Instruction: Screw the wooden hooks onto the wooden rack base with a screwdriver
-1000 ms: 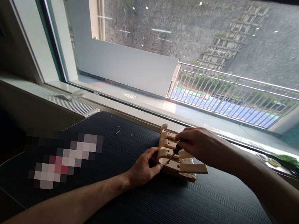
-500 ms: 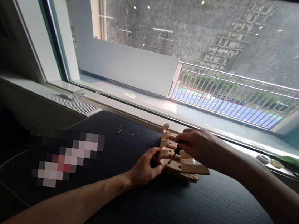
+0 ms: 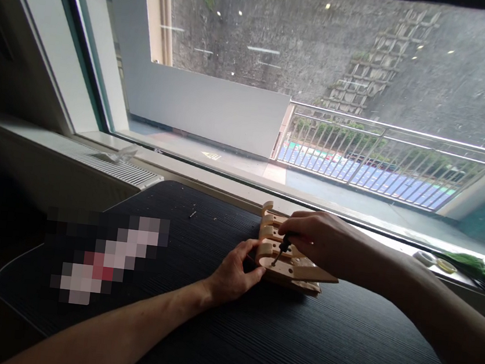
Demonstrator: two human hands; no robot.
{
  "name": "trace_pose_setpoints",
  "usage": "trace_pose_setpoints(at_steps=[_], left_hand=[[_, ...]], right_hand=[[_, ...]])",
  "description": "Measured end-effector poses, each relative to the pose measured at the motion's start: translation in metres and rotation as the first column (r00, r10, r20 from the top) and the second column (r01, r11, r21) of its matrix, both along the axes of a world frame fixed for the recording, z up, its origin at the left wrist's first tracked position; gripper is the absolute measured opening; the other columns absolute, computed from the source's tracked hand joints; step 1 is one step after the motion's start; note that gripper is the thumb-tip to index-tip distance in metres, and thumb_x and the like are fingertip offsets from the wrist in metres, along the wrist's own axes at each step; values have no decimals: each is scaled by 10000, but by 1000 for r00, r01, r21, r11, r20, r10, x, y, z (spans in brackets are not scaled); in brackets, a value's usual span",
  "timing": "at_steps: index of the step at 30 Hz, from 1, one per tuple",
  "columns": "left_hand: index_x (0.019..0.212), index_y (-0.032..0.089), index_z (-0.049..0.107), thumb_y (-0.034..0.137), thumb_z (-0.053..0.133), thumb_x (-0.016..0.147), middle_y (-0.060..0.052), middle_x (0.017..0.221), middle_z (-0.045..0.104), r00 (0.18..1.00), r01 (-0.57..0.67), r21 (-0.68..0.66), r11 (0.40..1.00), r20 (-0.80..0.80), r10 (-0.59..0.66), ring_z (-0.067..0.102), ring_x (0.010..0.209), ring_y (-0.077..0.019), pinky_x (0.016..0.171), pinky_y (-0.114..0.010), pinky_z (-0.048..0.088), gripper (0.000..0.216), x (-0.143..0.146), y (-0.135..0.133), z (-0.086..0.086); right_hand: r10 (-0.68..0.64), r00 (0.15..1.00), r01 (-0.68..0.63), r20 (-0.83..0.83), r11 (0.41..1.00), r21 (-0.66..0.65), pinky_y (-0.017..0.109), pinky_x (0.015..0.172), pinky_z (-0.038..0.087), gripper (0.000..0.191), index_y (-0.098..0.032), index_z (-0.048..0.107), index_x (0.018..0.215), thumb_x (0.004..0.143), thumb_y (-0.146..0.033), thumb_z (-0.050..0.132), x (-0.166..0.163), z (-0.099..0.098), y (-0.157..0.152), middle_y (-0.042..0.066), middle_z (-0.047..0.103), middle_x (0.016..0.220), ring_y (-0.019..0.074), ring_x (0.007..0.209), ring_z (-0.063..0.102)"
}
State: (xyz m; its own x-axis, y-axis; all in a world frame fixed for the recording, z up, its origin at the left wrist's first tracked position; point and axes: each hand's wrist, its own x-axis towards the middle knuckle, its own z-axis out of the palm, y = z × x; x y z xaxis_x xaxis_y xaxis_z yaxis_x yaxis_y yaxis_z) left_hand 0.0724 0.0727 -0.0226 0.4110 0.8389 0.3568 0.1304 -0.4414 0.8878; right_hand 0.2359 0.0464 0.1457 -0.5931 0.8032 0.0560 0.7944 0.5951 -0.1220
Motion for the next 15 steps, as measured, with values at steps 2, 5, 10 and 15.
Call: trace_pose_setpoints(at_steps=[2,5,10,15], left_hand=[[1123,179,542,149,602,731,-57,1018,622,1000,0,-9,1000,-1,0,580,910,-181,836,-299,474,397,0,0,0],[1133,180,535,161,605,736,-60,1034,621,1000,-5,-19,1000,2,5,586,891,-175,816,-288,483,403,0,0,-1],[1149,181,528,171,604,744,-62,1043,620,1000,-8,-9,1000,-3,8,586,905,-178,818,-286,480,412,0,1,-3],[1116,174,547,152,601,735,-61,1030,623,1000,-19,15,1000,-16,19,577,936,-188,839,-296,466,386,0,0,-1]], right_hand=[[4,1000,-4,10,1000,17,229,578,359,268,-195,668,954,822,-118,448,1,-2,3,43,665,834,126,681,560],[-7,999,5,44,999,41,233,572,350,259,-194,662,963,842,-142,439,5,-6,7,42,663,838,129,687,557],[-26,997,19,70,995,97,231,553,329,236,-196,655,899,869,-191,421,9,-12,12,30,651,783,118,642,538],[-35,998,31,48,997,72,219,549,336,230,-215,650,946,862,-208,437,8,-5,6,15,651,765,106,613,532]])
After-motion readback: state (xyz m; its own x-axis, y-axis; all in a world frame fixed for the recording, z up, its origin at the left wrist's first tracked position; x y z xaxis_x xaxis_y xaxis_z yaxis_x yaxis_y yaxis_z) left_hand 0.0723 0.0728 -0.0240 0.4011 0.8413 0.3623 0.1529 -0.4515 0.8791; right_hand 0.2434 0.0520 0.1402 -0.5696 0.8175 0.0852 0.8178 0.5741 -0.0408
